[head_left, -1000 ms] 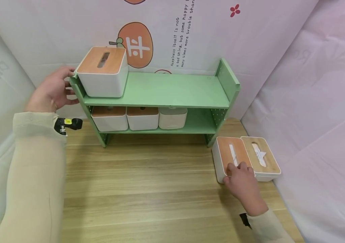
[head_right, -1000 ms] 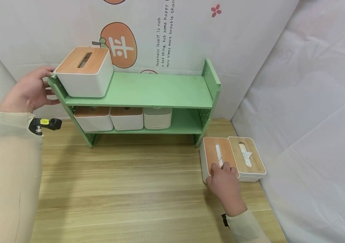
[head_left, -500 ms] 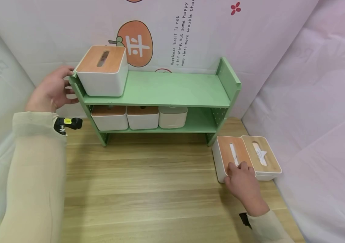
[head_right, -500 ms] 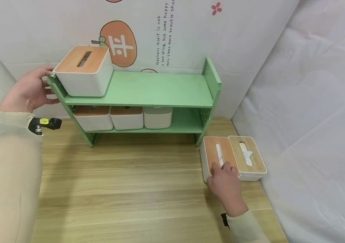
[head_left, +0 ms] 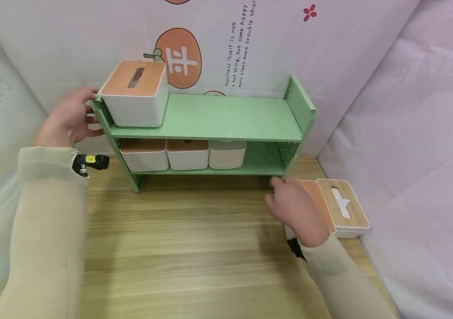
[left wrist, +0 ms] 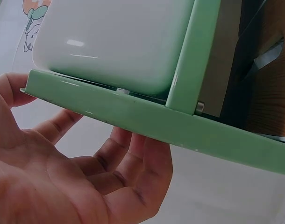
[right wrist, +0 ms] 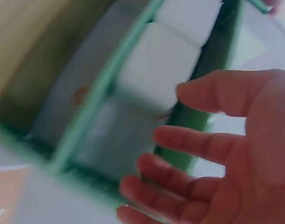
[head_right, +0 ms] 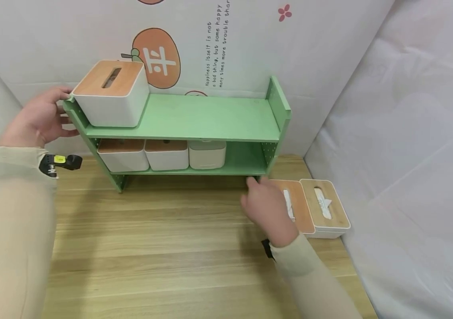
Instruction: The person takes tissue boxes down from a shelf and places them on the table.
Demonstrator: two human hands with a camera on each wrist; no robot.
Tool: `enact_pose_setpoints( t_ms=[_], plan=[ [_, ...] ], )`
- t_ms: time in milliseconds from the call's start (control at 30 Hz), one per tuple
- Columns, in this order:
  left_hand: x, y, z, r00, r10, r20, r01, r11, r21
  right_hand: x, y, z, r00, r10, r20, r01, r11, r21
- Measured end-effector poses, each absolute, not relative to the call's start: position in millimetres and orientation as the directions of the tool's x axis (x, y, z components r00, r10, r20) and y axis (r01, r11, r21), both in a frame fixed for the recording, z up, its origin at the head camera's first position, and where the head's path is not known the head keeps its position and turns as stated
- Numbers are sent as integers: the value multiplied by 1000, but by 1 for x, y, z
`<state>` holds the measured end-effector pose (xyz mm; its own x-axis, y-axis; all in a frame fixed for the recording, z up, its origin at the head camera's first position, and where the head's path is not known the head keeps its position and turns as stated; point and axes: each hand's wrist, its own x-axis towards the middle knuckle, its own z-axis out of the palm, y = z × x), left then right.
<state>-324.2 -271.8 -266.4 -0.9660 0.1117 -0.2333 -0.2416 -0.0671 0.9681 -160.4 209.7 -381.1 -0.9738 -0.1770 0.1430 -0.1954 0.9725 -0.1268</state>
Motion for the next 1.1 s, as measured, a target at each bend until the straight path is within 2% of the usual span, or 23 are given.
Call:
enact_pose_setpoints(
  t_ms=[200,500,800,1100],
  plan=[
    [-328,-267,-270,-967,111,-229,-235,-47,971,-192,152,-344,-854,-368,369,-424,902,-83],
    [-329,-262,-266,-966,106,-234,-240,-44,970,-228,88,-307,-746,-475,467,-552,833,-33],
    [-330,-262,-262,-967,102,-232,-236,-39,971,-253,48,-279,-717,-507,479,-586,810,-19],
    [-330,-262,-263,-969,88,-231,-236,-49,971,-275,10,-261,-789,-553,268,-569,822,24]
  ],
)
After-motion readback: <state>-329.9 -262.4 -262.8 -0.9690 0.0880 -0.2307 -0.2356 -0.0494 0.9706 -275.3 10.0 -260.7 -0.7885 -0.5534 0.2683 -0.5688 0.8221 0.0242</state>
